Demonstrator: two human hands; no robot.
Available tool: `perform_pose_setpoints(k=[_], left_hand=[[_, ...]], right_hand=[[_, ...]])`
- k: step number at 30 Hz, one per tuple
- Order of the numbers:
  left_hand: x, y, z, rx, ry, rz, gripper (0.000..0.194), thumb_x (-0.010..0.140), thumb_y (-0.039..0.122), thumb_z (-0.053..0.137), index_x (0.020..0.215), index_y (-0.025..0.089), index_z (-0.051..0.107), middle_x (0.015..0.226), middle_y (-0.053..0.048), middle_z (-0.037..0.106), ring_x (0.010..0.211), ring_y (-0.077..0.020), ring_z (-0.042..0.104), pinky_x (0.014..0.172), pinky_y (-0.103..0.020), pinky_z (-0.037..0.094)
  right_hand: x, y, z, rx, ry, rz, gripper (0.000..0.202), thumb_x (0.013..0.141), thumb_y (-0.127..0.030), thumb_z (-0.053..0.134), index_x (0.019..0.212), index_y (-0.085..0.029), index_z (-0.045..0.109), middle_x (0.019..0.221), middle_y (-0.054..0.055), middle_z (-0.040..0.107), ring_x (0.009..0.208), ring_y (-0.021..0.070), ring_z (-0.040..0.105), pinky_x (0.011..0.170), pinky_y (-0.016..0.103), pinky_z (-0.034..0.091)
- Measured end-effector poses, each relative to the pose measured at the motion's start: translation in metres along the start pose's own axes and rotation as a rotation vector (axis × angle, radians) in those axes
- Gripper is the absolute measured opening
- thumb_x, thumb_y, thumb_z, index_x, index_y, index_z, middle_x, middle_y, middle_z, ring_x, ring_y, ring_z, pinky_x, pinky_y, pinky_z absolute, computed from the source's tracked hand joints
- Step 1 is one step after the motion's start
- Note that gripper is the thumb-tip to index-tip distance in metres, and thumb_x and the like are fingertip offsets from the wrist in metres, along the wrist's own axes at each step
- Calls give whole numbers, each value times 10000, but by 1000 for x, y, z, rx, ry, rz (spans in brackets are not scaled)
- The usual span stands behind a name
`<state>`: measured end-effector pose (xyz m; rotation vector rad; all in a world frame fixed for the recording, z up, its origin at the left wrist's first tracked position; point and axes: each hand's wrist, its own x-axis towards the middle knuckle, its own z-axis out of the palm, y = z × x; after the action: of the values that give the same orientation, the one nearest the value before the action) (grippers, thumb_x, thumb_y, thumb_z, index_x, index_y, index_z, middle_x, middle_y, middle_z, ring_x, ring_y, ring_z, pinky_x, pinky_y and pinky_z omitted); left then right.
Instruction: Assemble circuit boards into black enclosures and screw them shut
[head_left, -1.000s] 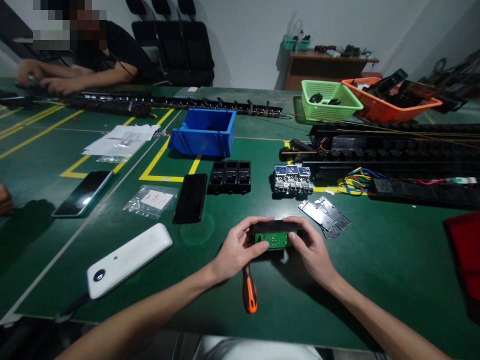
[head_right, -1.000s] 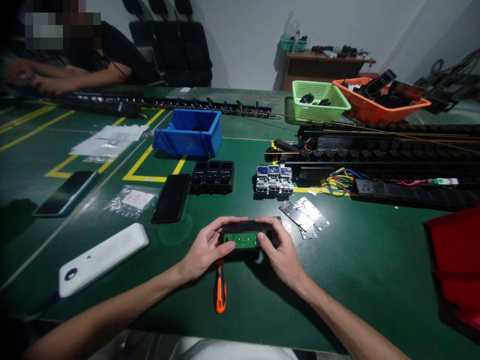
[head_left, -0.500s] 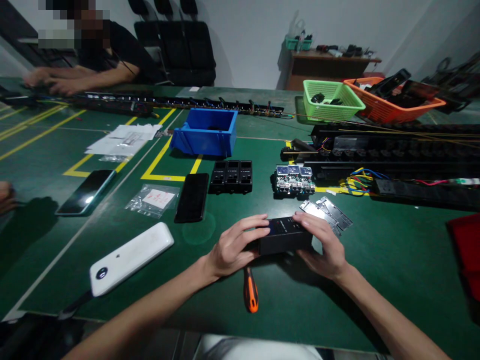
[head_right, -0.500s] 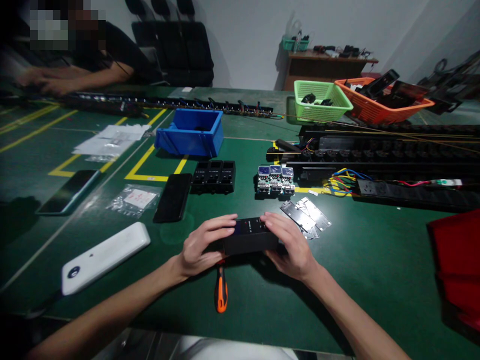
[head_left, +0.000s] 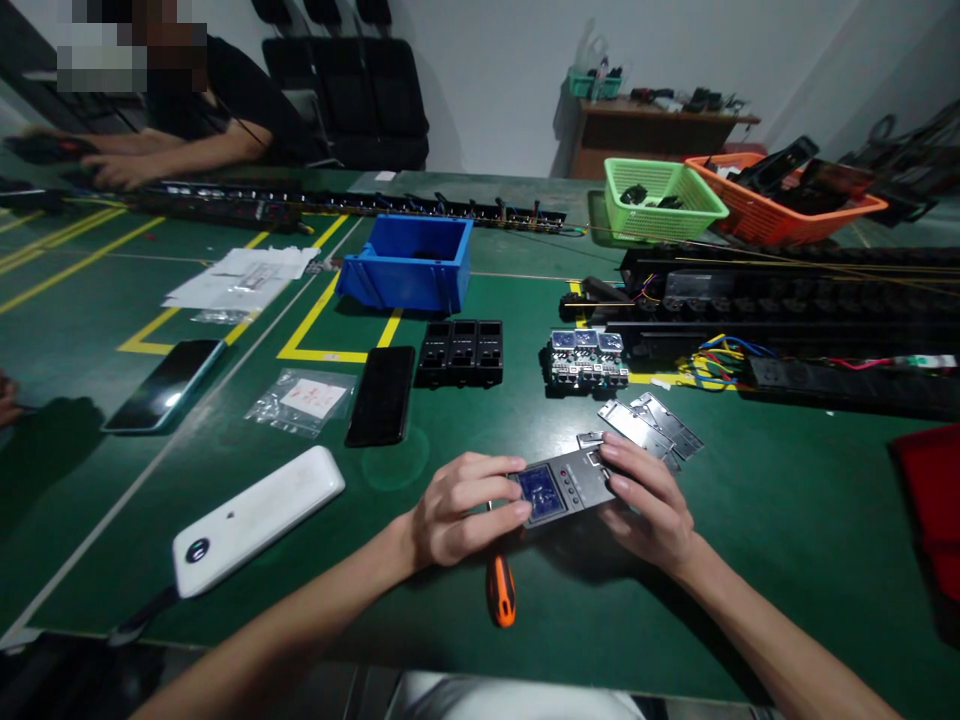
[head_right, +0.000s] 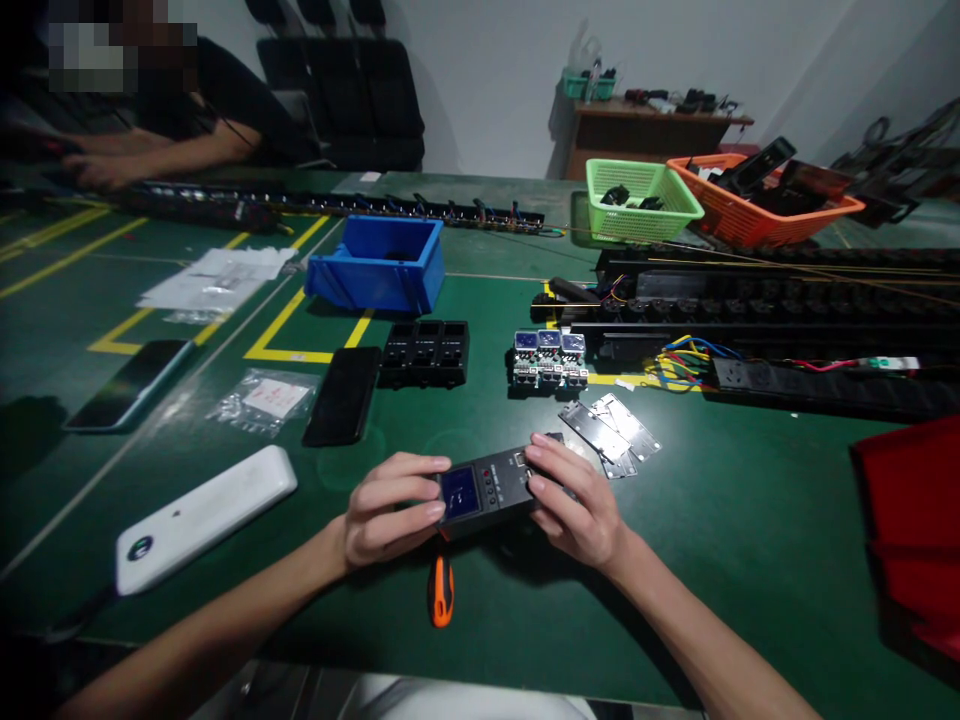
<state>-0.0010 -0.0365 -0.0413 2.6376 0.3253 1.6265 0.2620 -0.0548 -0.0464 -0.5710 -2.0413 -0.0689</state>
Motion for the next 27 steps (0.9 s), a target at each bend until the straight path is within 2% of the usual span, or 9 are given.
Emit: perform_pose_setpoints(k=[5, 8, 10, 13, 15, 18, 21, 24, 27], left_hand=[[-2, 0, 0, 34, -10, -4, 139, 825, 122, 637, 918, 214, 590, 1023, -25, 622, 1146, -220, 617, 821, -328, 609], [-1, 0, 2, 13, 5, 1, 159, 812, 119, 650, 946, 190, 599, 1000, -45, 615, 1121, -233, 625, 816, -340, 610], [-1, 0, 5, -21, 16, -53, 262, 781, 121, 692, 1021, 164, 596, 1005, -61, 605, 1102, -238, 630, 840, -349, 601], [-2, 2, 11, -130, 44, -268, 562, 679, 150, 804, 1174, 184, 542, 1122, -92, 596, 1126, -263, 621, 919, -401, 562], [-2, 6, 15, -284, 35, -452, 677, 621, 191, 852, 1203, 215, 507, 1202, -115, 594, 1146, -284, 610, 959, -441, 527], [2, 14, 19, -570, 26, -860, 613, 664, 185, 825, 1162, 220, 469, 1206, -116, 609, 1131, -247, 612, 968, -398, 505], [9, 18, 20, -747, 106, -1226, 543, 709, 228, 798, 1110, 212, 433, 1119, -81, 633, 1022, -191, 645, 878, -309, 523], [16, 16, 19, -905, 157, -1388, 500, 753, 272, 762, 1087, 207, 395, 1050, -63, 662, 935, -177, 667, 828, -296, 521], [18, 13, 19, -960, 175, -1428, 493, 761, 281, 754, 1076, 209, 381, 1048, -60, 671, 941, -188, 669, 834, -311, 514]], right_hand=[[-8, -1, 1, -11, -19, 96, 414, 863, -194, 601, 1246, -312, 498, 1287, 94, 597, 1234, 314, 566, 864, 545, 589], [-10, -1, 2, 14, -9, 111, 450, 846, -177, 619, 1253, -325, 498, 1294, 93, 598, 1227, 326, 571, 855, 564, 582], [-10, 0, 2, 33, -10, 133, 525, 830, -158, 632, 1304, -322, 474, 1323, 100, 582, 1228, 328, 570, 881, 571, 566], [-10, 0, 3, 59, -67, 201, 658, 815, -148, 640, 1411, -290, 401, 1397, 134, 521, 1238, 338, 554, 921, 574, 536], [-9, 0, 4, 104, -113, 253, 732, 807, -141, 647, 1462, -261, 344, 1426, 158, 486, 1225, 333, 560, 920, 548, 537], [-5, -5, 5, 162, -110, 358, 748, 806, -133, 659, 1470, -245, 332, 1416, 164, 492, 1223, 316, 559, 950, 528, 516], [2, -10, 7, 174, -87, 551, 592, 848, -188, 640, 1400, -243, 436, 1399, 141, 520, 1285, 310, 502, 1015, 527, 464], [7, -13, 9, 285, -74, 795, 480, 888, -265, 610, 1351, -244, 484, 1370, 123, 548, 1220, 277, 557, 926, 432, 540], [9, -12, 12, 406, -77, 953, 440, 886, -317, 618, 1306, -243, 512, 1248, 104, 614, 1041, 230, 643, 767, 335, 585]])
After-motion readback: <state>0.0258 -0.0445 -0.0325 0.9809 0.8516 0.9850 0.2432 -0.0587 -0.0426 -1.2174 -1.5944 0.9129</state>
